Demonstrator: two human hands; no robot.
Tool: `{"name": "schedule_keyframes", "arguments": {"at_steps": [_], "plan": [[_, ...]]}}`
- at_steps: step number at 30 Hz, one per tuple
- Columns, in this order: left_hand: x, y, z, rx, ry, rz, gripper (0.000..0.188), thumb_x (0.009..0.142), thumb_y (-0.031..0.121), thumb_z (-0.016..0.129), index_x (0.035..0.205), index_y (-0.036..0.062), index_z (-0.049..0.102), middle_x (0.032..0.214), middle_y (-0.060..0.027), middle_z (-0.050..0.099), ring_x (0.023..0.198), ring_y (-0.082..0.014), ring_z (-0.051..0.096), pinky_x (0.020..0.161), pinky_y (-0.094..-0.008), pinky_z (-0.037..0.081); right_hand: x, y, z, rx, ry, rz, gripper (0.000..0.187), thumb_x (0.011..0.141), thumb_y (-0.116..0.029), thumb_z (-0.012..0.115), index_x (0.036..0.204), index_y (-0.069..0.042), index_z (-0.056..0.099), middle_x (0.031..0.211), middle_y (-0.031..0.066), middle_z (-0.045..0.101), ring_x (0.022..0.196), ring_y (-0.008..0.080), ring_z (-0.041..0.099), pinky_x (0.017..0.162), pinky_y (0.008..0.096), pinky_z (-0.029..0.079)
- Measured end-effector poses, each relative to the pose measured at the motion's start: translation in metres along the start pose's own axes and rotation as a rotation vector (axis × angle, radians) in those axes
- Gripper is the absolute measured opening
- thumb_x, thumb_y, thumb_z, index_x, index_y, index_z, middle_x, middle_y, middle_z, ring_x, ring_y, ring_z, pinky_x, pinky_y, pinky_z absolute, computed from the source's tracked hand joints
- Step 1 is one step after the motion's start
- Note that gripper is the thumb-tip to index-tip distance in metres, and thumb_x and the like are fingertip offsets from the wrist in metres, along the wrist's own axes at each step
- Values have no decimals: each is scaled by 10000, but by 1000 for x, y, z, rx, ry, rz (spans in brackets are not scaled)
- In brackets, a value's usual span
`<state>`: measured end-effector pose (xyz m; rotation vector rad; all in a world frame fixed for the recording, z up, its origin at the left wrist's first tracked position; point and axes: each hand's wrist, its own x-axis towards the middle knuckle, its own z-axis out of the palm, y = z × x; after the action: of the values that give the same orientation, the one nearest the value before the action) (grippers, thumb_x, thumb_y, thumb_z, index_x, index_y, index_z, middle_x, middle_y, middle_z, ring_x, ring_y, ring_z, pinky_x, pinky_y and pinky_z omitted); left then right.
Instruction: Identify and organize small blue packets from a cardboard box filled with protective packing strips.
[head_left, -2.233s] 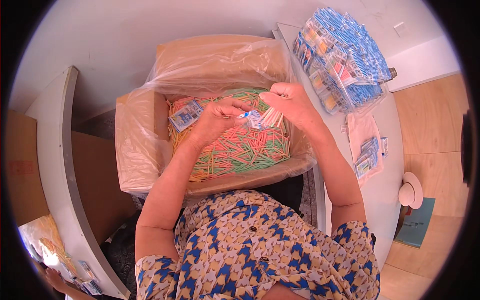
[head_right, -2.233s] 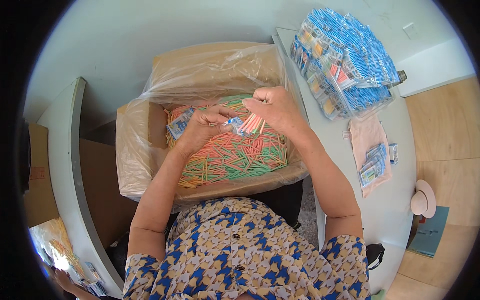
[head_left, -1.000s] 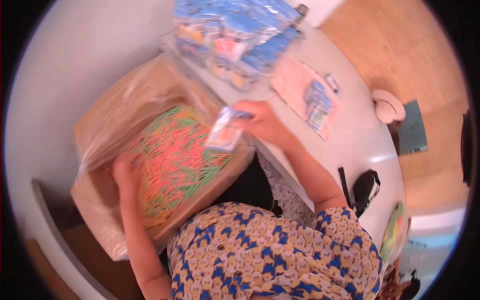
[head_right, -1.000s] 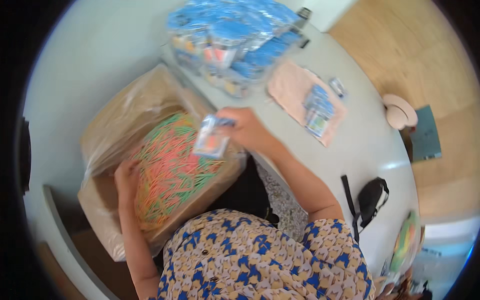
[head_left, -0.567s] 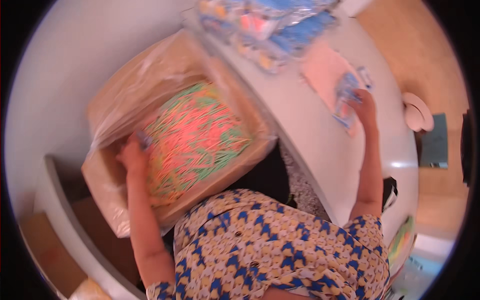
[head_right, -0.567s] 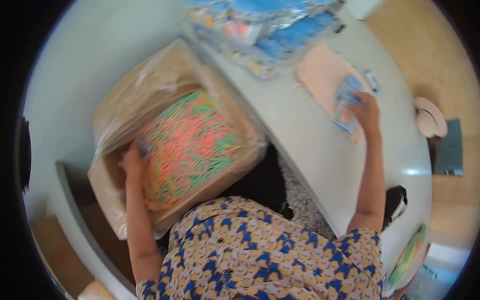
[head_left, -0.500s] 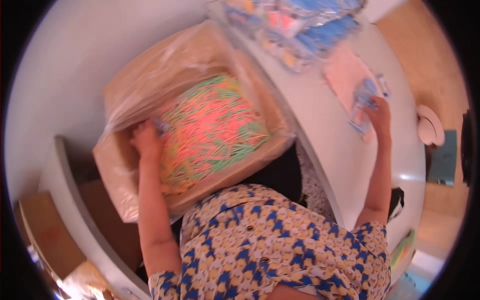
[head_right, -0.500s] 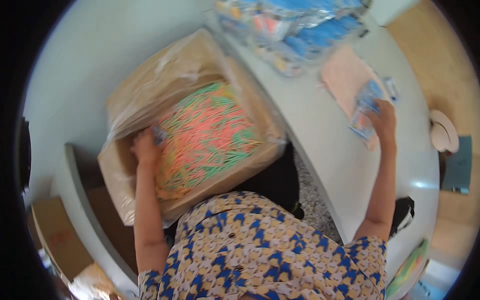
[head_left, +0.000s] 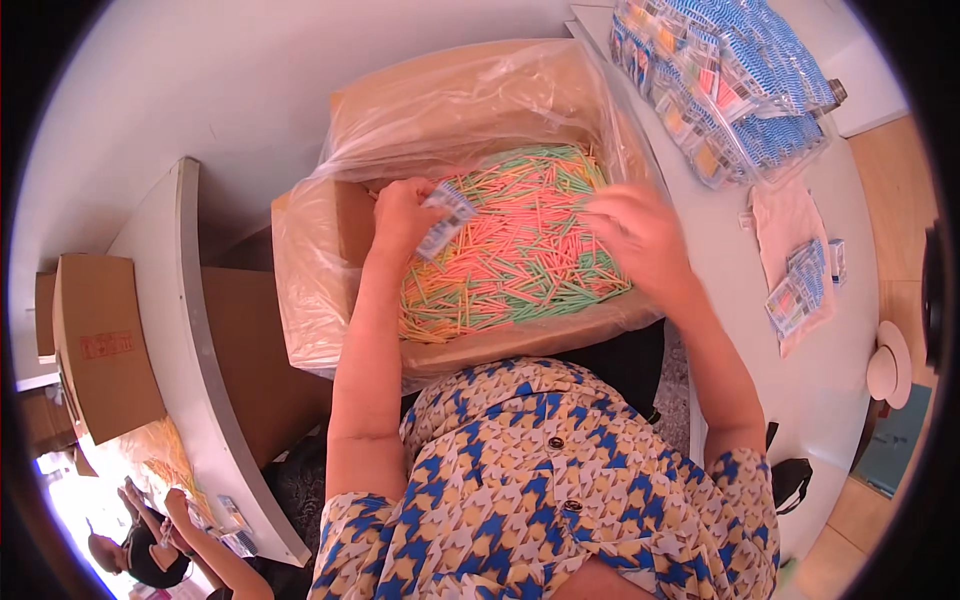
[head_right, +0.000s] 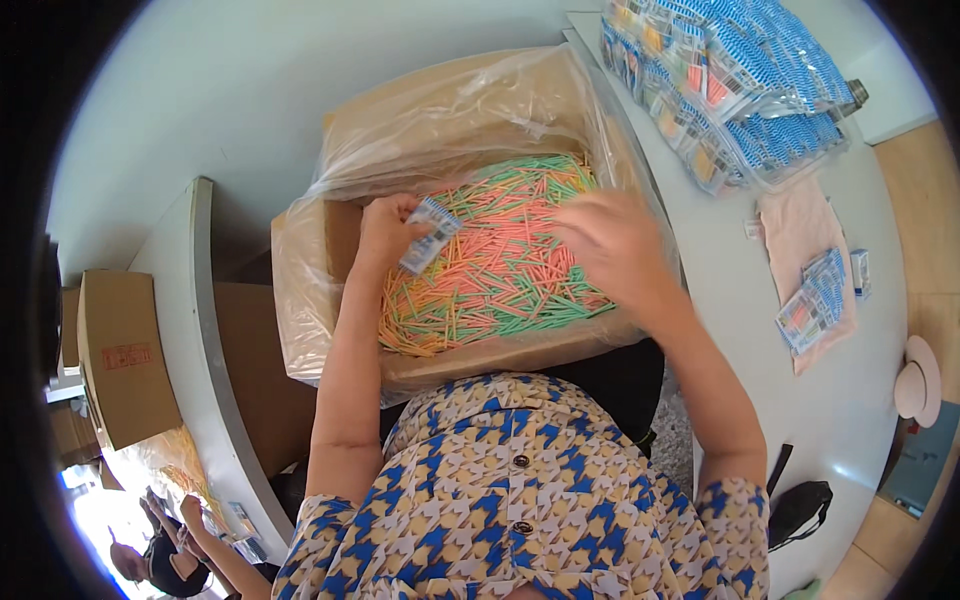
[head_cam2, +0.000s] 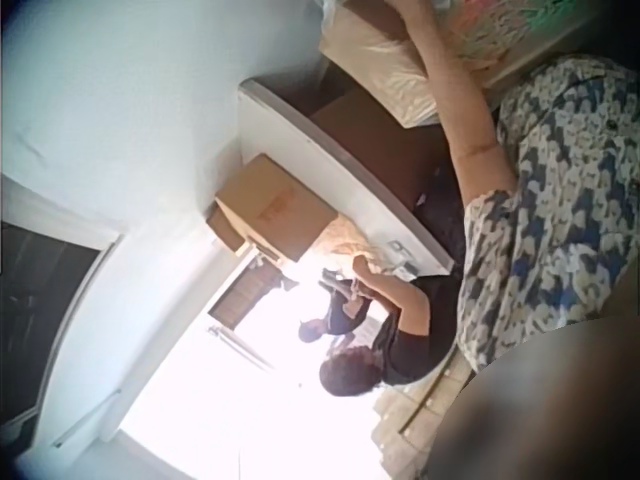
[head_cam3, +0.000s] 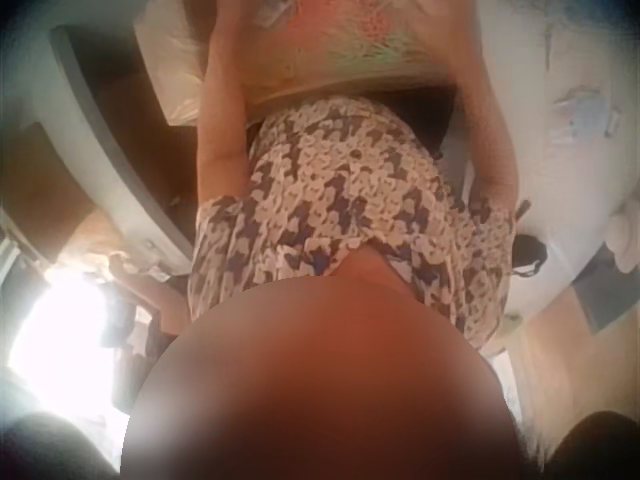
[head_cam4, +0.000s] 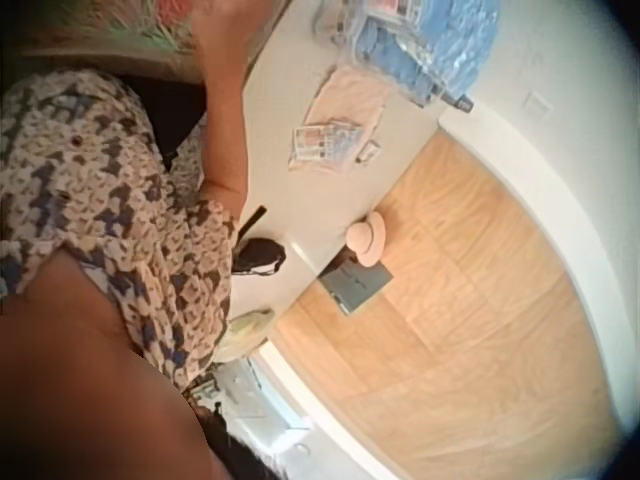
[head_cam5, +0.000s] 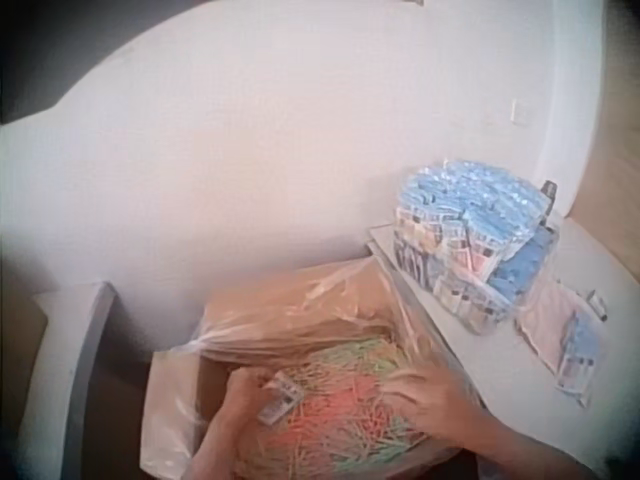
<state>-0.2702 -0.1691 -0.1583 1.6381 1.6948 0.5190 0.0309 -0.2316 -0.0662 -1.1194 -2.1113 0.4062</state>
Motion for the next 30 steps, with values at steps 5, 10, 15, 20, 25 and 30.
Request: {"name": "schedule_keyframes", "arguments": {"at_steps": [5, 10, 15, 20, 25, 30], "plan": [[-1, 19, -2, -607, -242, 94, 231, 769, -90, 645, 991, -30, 625, 849, -67, 684, 705, -90, 638, 597, -223, 516, 57, 15, 102, -16, -192, 166, 265, 793, -238, 683, 912, -7, 632, 849, 142, 633, 733, 266, 587, 666, 328, 470], [0, 20, 1, -665, -197, 121, 198, 793, -70, 642, 986, -32, 621, 884, -44, 673, 759, -74, 626, 655, -217, 515, 84, 12, 100, 154, -396, 325, 249, 750, -203, 693, 790, 36, 635, 693, 184, 634, 612, 339, 600, 583, 406, 458], [1, 5, -7, 260, -70, 190, 232, 835, 99, 619, 1062, 60, 649, 943, -86, 696, 728, -225, 663, 665, -330, 519, 69, 33, 116, 272, -468, 324, 217, 743, -175, 702, 803, 25, 644, 735, 193, 643, 706, 343, 629, 638, 407, 477], [-2, 4, -3, 647, 306, 287, 173, 850, 191, 575, 949, 101, 685, 904, -146, 679, 859, -314, 651, 753, -460, 483, 43, 30, 97, -407, -630, 122, 308, 765, -238, 722, 831, 42, 612, 768, 181, 636, 747, 311, 638, 657, 410, 487], [-4, 19, -6, 205, 304, 259, 199, 880, 228, 551, 947, 87, 674, 862, -171, 669, 831, -355, 633, 725, -459, 483, 17, 0, 87, -584, -1140, 348, 478, 770, -441, 681, 972, -11, 624, 917, 188, 646, 906, 326, 634, 768, 422, 501], [-2, 30, -3, -127, 260, 219, 246, 900, 264, 536, 934, 57, 664, 805, -195, 653, 790, -405, 605, 692, -461, 473, 1, -1, 103, -615, -1059, 322, 501, 768, -421, 678, 1055, -19, 597, 1050, 178, 623, 980, 313, 620, 817, 415, 499]]}}
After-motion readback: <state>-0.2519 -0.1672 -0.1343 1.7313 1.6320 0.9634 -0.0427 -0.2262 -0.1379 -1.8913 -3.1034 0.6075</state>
